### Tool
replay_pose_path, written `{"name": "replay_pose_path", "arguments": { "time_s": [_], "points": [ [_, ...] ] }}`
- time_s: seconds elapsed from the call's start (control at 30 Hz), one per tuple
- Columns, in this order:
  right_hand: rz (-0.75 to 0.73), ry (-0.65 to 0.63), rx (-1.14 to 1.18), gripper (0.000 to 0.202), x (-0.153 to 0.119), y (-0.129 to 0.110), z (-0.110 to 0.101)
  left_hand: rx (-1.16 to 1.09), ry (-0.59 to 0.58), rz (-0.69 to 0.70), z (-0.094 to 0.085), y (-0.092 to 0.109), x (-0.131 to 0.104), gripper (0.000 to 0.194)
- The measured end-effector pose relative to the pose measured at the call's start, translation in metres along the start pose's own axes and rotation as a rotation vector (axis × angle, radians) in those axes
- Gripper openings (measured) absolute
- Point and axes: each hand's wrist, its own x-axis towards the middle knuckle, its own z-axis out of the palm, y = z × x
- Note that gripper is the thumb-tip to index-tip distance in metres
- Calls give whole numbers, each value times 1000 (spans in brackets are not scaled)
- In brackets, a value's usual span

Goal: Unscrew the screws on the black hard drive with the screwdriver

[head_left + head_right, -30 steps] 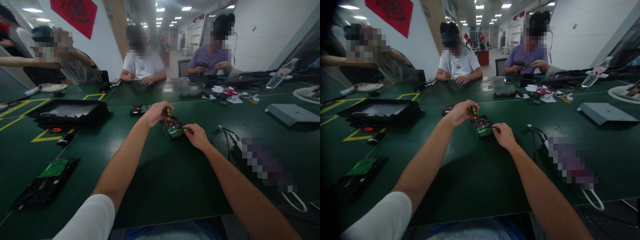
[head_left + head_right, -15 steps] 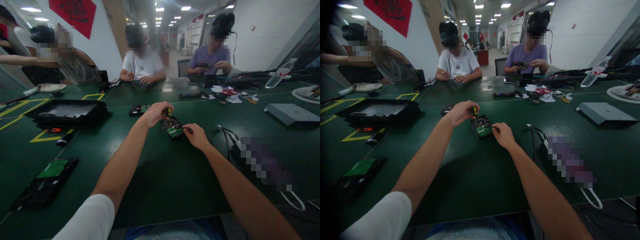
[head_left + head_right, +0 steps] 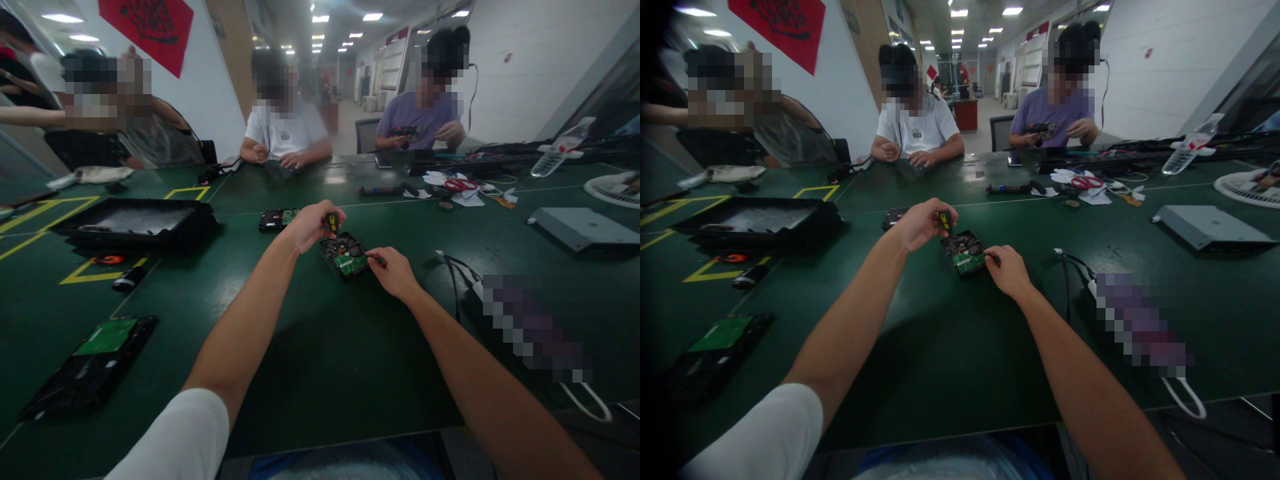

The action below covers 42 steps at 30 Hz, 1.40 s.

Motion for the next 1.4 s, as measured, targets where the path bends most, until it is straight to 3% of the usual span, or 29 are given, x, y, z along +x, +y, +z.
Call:
{"name": "replay_pose_path", "arguments": {
  "time_s": [0.37,0.6,0.93,1.1,1.4],
  "points": [
    [-24,22,4,22,0,3,3,-181,-60,-85,8,-3,-3,18],
    [0,17,12,23,0,3,3,-37,-52,-30,-1,1,-3,21],
    [7,-4,-6,23,0,-1,-1,-58,-101,-29,2,-3,0,19],
    [24,-4,-1,24,0,-1,-1,51,-44,37,0,1,-3,21],
    [2,8,-7,22,1,-4,-1,-97,-130,-77,4,-1,-5,19]
  ]
}}
